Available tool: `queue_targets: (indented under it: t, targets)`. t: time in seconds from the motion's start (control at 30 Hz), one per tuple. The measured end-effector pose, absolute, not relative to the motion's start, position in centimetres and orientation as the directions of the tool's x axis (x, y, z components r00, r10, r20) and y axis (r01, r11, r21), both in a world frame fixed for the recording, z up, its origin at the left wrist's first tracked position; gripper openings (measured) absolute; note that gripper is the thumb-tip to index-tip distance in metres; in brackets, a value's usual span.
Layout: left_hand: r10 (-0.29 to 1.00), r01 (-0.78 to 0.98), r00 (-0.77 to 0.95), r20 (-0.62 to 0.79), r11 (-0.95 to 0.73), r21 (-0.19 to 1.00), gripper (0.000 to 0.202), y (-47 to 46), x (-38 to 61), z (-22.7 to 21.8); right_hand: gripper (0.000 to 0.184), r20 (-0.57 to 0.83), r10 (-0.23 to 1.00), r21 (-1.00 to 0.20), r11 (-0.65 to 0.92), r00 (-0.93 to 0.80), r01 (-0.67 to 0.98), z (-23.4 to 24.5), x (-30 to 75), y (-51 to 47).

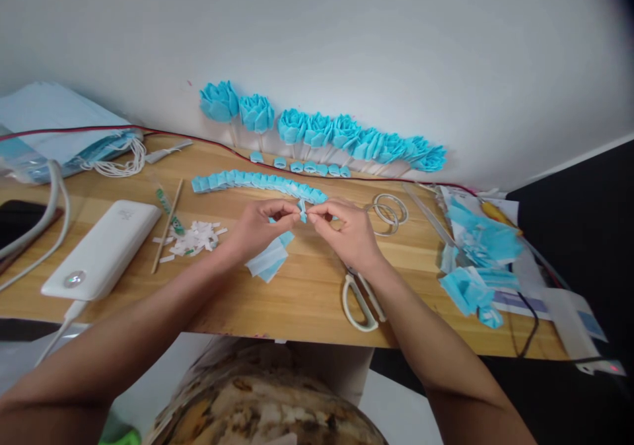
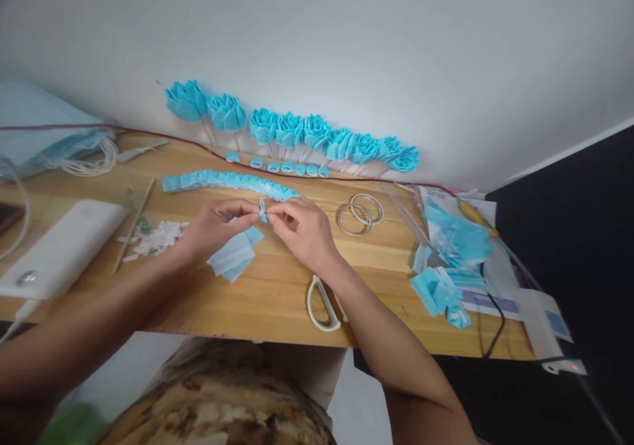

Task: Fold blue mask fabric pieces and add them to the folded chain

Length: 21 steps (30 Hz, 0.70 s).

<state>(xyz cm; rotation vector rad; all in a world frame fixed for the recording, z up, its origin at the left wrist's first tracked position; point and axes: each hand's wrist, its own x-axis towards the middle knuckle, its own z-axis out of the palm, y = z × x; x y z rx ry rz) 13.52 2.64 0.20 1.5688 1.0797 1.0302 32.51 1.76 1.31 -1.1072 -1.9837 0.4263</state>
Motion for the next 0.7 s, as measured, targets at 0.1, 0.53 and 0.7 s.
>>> queue_targets:
  t: [0.1,0.53,0.7]
  targets:
    - [0.962,0.158,0.254,0.103,-0.146,0.977,0.016,2.7,13.4,0.2,0.013,0.491,0.820,-0.615,0.565,-0.294,0.549,1.3,32.6,1.8]
    - [0.973,0.066,0.231,0.010,-0.025,0.998,0.012,2.5,13.7,0.6,0.013,0.553,0.794,-0.533,0.571,-0.254,0.624,1.3,32.7,2.0]
    - [0.983,-0.013,0.153,-0.104,0.107,0.994,0.027,2.8,13.6,0.7,0.012,0.530,0.848,-0.678,0.434,-0.014,0.593,2.5,34.7,3.1]
